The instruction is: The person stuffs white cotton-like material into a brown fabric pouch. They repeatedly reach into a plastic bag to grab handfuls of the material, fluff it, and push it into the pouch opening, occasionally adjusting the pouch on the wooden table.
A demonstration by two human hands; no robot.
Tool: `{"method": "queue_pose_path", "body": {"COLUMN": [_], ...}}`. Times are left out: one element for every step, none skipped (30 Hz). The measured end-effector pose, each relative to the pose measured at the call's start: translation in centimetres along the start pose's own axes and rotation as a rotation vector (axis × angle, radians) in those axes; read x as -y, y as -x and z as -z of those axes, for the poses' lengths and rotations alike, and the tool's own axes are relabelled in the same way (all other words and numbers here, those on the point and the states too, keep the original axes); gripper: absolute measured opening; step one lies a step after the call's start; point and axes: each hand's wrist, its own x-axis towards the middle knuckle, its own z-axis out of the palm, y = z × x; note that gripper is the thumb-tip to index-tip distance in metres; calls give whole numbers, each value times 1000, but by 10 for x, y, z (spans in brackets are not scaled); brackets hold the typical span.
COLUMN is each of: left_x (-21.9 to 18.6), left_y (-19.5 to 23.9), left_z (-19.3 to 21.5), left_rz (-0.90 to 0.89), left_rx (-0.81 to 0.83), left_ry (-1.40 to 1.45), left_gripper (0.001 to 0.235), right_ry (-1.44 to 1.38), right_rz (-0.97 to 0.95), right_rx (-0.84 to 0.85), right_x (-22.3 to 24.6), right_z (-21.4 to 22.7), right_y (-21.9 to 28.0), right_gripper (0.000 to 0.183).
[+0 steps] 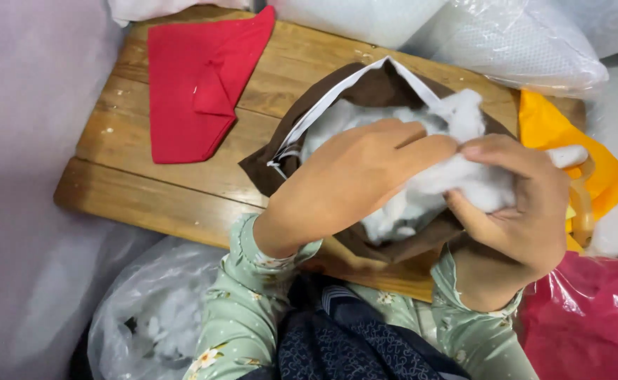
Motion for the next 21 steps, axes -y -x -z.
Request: {"method": "queue_pose_path", "body": {"left_x": [1, 2, 3, 3, 6, 7, 8, 12, 15, 16, 18, 18, 17, 18, 18, 16, 19, 22, 24, 26, 27], "left_y": [-3, 0, 3, 7, 11, 15, 20, 20, 21, 23, 16, 11, 6, 3, 1, -1, -1, -2, -2, 0, 1], "left_z": [4, 11, 17, 24, 20, 17, 15, 10, 6, 2, -1, -4, -6, -11, -15, -20, -24, -28, -32, -31, -31], "left_rz": [0, -4, 46, 99, 98, 157, 216, 214, 253, 292, 290, 257, 223, 222, 241, 267, 272, 322, 372, 372, 367], "left_rx": [-76, -72, -113, -154, -151, -192, -232, -229, -185, -143, -142, -205, -268, -270, -267, -261, -260, -206, -151, -151, -122], "left_ry": [128, 133, 134, 133, 136, 78, 20, 25, 27, 27, 30, 118, 205, 202, 80, -39, -39, -56, -73, -75, -110], "left_gripper": [10, 10, 5, 13, 13, 26, 46, 46, 57, 69, 69, 53, 39, 39, 30, 28, 28, 14, 7, 7, 9], "right_ry": [-179, -176, -158, -143, -141, -116, -91, -87, -100, -115, -111, -138, -165, -165, -184, -207, -211, -132, -54, -55, -6], "right_rz": [50, 45, -6, -55, -58, -41, -23, -28, -30, -28, -30, -2, 26, 31, 12, -15, -15, -73, -131, -130, -165], "right_rx": [-100, -103, -182, -260, -261, -245, -228, -230, -237, -243, -244, -230, -216, -217, -123, -25, -22, 10, 40, 39, 30], "right_x": [-5, -3, -1, 1, -3, -5, -7, -6, -3, -1, -5, -7, -8, -8, -7, -5, 2, 9, 15, 11, 8], "right_z": [0, -2, -6, -9, -8, -7, -6, -5, -5, -5, -6, -7, -8, -9, -11, -13, -20, -26, -33, -36, -38], "right_y": [-4, -6, -8, -10, -11, -11, -11, -11, -10, -10, -13, -14, -16, -19, -22, -24, -29, -35, -41, -39, -37], "right_gripper": [55, 55, 43, 32, 32, 31, 31, 31, 29, 29, 29, 27, 28, 28, 57, 88, 88, 81, 73, 73, 42]}}
